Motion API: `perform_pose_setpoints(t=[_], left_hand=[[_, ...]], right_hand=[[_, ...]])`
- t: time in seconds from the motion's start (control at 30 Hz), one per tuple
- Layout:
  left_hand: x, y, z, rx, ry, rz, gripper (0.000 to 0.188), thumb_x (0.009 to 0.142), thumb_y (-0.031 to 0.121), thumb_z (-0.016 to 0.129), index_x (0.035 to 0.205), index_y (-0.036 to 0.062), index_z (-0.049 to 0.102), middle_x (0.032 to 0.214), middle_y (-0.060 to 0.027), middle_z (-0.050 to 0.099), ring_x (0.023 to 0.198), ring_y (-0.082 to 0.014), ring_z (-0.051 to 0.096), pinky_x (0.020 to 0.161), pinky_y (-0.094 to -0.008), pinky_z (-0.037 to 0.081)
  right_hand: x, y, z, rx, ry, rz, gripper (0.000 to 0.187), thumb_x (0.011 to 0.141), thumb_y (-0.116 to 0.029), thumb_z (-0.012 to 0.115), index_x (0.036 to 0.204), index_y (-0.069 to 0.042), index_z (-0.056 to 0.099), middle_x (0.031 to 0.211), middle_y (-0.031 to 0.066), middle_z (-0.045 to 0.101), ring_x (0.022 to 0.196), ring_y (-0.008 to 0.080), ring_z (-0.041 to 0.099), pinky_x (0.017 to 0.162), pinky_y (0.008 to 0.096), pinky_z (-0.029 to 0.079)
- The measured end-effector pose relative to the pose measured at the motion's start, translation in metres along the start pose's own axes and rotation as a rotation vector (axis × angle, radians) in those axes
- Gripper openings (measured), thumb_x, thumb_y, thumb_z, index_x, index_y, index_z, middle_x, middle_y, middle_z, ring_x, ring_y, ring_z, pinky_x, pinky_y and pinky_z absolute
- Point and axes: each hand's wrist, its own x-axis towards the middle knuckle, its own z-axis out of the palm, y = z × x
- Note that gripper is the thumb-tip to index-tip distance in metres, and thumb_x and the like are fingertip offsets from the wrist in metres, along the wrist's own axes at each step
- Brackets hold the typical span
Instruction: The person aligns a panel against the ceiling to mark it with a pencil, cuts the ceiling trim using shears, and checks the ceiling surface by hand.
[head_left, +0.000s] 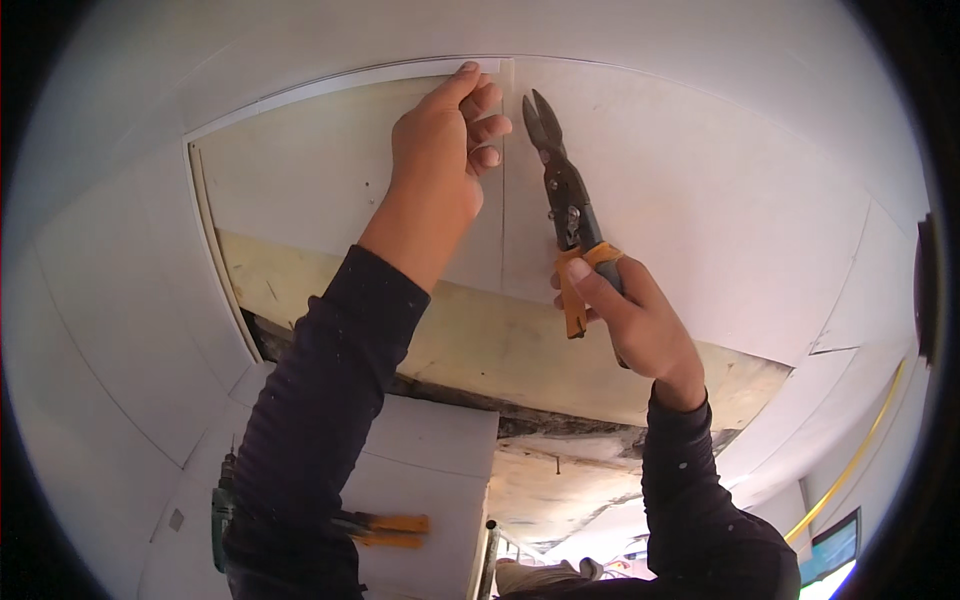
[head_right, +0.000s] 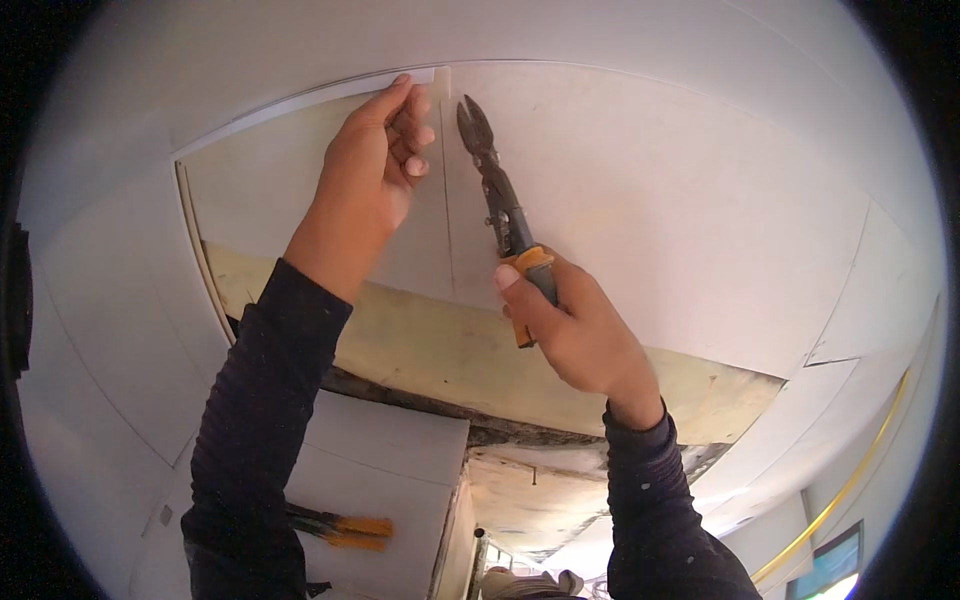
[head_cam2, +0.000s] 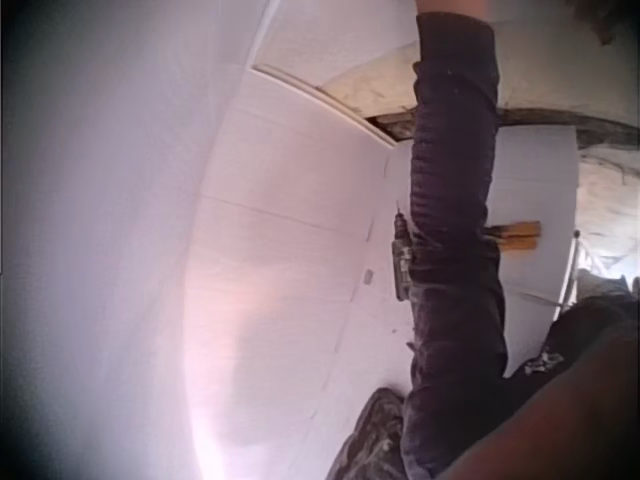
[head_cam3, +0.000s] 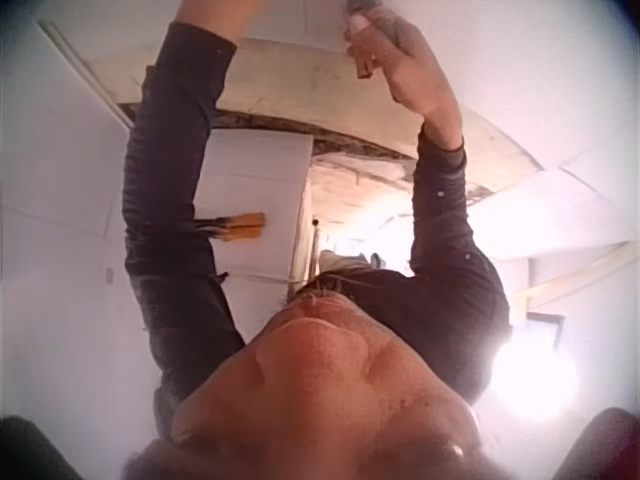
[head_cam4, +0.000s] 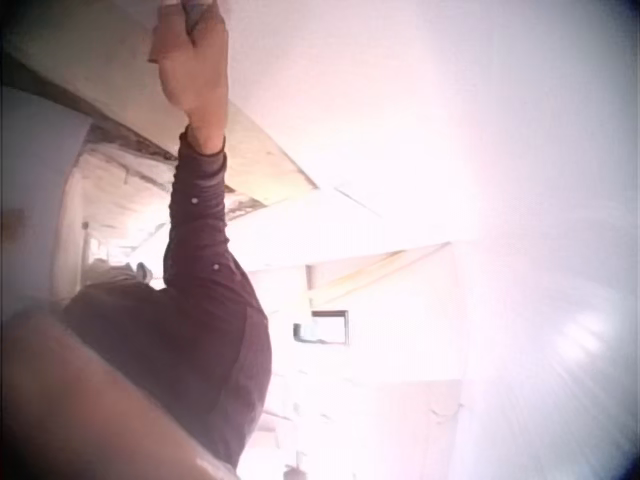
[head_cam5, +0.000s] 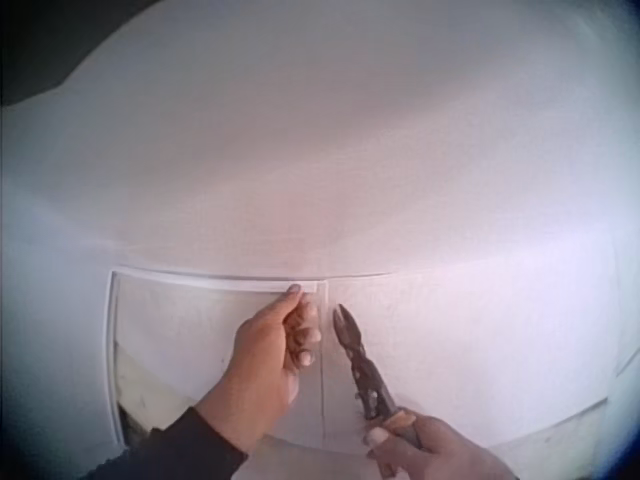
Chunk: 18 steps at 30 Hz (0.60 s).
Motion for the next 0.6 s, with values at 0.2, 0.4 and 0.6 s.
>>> perform_pose_setpoints(t=[0.2, 0.4, 0.6], left_hand=[[-0.006, 0.000, 0.017, -0.085, 0.125, -0.035, 0.009, 0.106, 0.024, 0.073, 0.107, 0.0159, 0.072, 0.092, 0.0053, 0.073, 0.069, -0.0095, 0.059, 0.056, -0.0265, 0.038], [0.003, -0.001, 0.006, -0.070, 0.079, -0.026, 0.014, 0.106, 0.023, 0.072, 0.115, 0.0129, 0.072, 0.097, 0.0021, 0.076, 0.068, -0.0105, 0.059, 0.054, -0.0265, 0.037], [-0.011, 0.006, 0.000, 0.219, 0.128, 0.053, 0.027, 0.104, 0.028, 0.071, 0.123, 0.0092, 0.074, 0.104, -0.0024, 0.077, 0.076, -0.0144, 0.066, 0.059, -0.0274, 0.044]], right_hand=[[-0.003, 0.010, 0.010, 0.096, 0.014, 0.037, 0.050, 0.111, -0.047, 0.063, 0.111, 0.002, 0.067, 0.084, 0.0048, 0.067, 0.078, 0.0132, 0.062, 0.073, 0.0301, 0.050], [-0.003, 0.007, 0.032, 0.060, -0.031, -0.016, 0.046, 0.112, -0.044, 0.062, 0.109, 0.001, 0.065, 0.080, 0.0029, 0.063, 0.072, 0.0127, 0.059, 0.069, 0.0315, 0.049], [-0.002, 0.005, 0.032, 0.237, -0.093, 0.049, 0.052, 0.112, -0.050, 0.060, 0.118, 0.002, 0.066, 0.092, 0.0075, 0.071, 0.077, 0.0161, 0.067, 0.071, 0.0322, 0.054]])
